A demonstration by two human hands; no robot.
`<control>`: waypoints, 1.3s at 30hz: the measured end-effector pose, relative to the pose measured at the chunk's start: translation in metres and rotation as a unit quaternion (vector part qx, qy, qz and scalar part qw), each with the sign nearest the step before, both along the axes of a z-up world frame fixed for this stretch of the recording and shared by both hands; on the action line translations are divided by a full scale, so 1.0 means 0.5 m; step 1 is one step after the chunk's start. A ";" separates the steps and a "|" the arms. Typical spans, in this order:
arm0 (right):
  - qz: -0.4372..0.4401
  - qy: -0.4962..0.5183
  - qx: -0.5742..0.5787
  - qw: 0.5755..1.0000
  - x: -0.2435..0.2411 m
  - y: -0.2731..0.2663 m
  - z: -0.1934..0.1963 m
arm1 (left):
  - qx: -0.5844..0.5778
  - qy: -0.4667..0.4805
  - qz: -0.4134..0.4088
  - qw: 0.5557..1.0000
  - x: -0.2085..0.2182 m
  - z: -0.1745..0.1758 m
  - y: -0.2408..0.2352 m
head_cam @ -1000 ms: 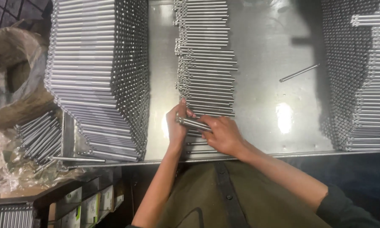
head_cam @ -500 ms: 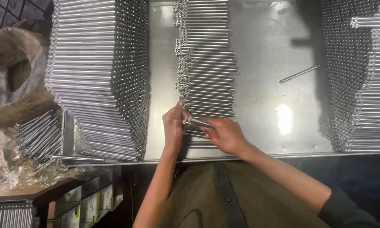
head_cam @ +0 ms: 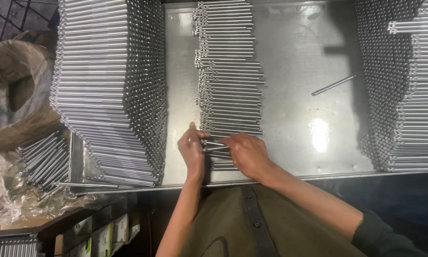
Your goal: Organizing and stacking thin metal rods into neat rows on a metal tray.
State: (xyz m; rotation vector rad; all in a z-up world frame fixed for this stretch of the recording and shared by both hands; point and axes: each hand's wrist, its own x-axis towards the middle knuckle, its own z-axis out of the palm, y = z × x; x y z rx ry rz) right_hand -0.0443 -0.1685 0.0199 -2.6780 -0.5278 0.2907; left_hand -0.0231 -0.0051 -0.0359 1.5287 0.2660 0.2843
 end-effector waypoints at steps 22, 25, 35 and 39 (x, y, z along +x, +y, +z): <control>-0.065 0.051 0.066 0.994 0.021 0.014 0.018 | -0.025 0.184 0.036 0.982 0.036 0.012 -0.020; -0.021 -0.053 0.004 0.998 0.013 0.018 0.008 | -0.026 0.186 0.062 0.980 0.033 0.009 -0.025; -0.075 0.029 0.083 0.993 0.016 0.024 -0.007 | 0.006 0.161 0.037 0.986 0.015 0.017 -0.036; -0.035 -0.041 0.103 0.993 -0.002 0.008 -0.041 | -0.017 0.127 0.093 0.987 0.030 0.016 0.000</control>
